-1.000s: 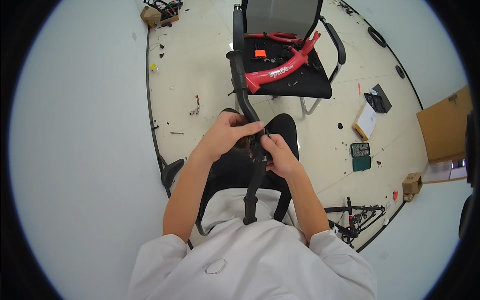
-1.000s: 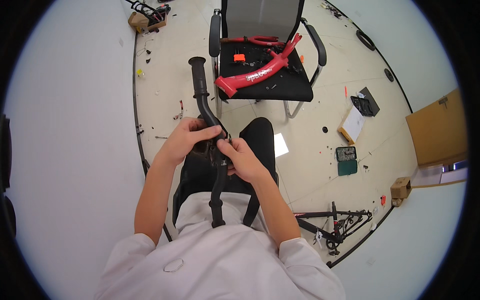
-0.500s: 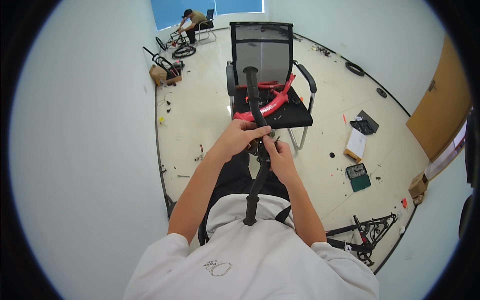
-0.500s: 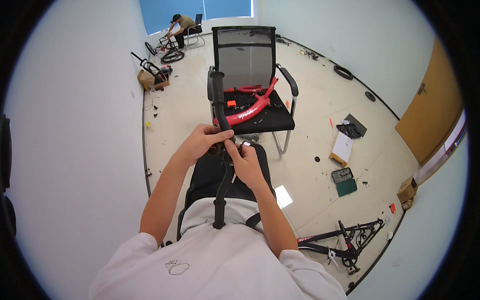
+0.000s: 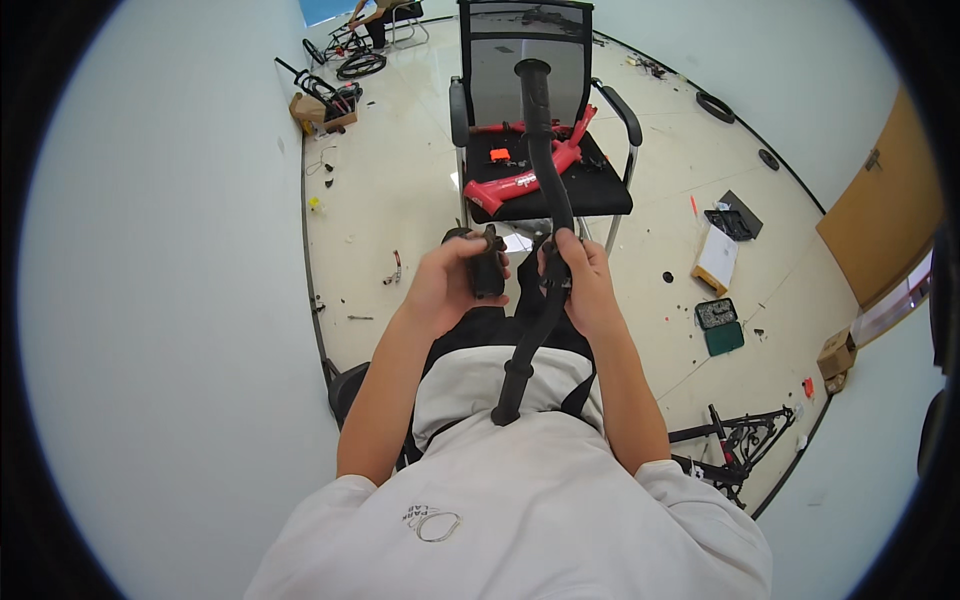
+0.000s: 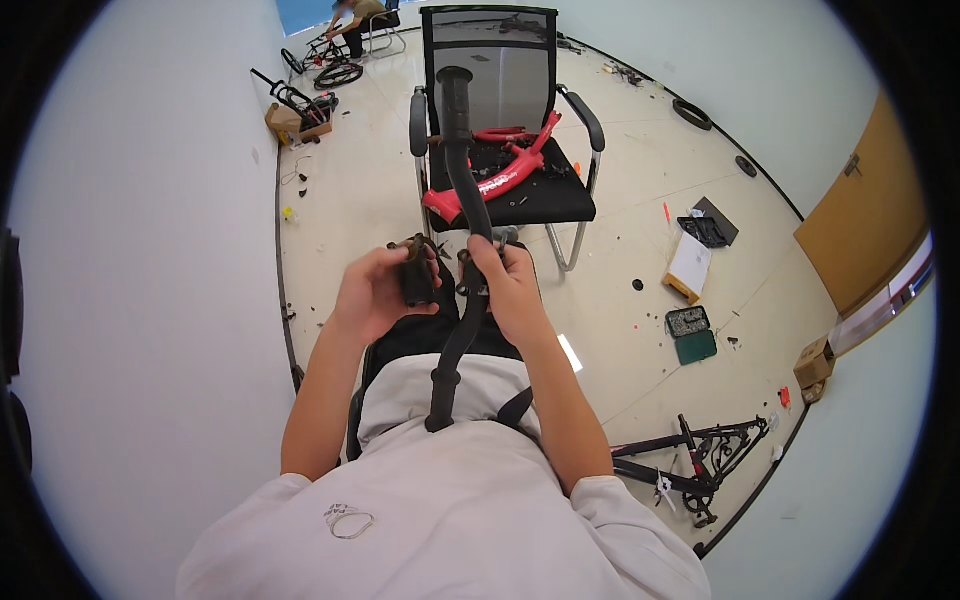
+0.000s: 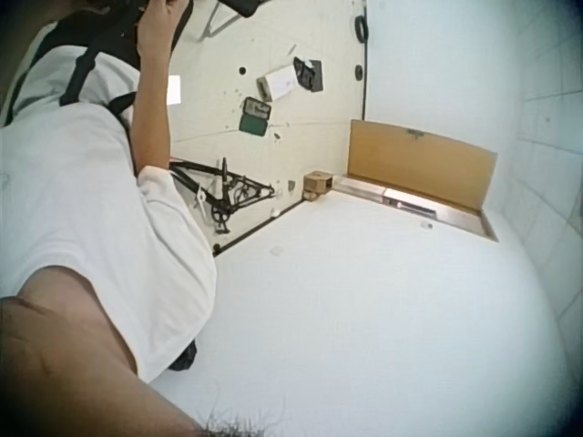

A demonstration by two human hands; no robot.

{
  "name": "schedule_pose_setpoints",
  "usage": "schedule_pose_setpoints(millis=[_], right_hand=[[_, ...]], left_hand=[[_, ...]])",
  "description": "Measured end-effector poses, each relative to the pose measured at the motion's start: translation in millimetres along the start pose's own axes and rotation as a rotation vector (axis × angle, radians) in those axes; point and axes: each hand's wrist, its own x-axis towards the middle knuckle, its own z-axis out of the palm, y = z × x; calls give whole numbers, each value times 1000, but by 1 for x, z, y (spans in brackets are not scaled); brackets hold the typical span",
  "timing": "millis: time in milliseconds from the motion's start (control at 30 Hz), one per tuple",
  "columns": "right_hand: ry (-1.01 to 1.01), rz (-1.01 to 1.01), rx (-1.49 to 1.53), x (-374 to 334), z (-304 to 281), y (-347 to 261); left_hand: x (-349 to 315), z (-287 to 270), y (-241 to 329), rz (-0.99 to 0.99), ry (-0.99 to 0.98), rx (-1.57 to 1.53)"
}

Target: The person is assembling a bicycle handlebar. They use an Allen key to tighten bolts on the handlebar stem and attach a black handlebar grip.

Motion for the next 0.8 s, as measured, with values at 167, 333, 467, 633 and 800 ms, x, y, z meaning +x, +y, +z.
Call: schedule_pose_setpoints(millis=[167,333,467,633,800], right_hand=[[-33,27,-7,5,3,-4],[-14,-44,-116,3,17,-7],[-52,-108,-161,2,20,-12],[-45,-164,-255,5,18,-4],[2,-249,-387,6,19,9]], left_hand=[[-9,8,-12,206,-21,407],[-9,9,-4,334,-141,856],[-4,7,2,455,-144,1014],[3,4,3,581,-163,1119],[5,1,3,563,-158,1194]])
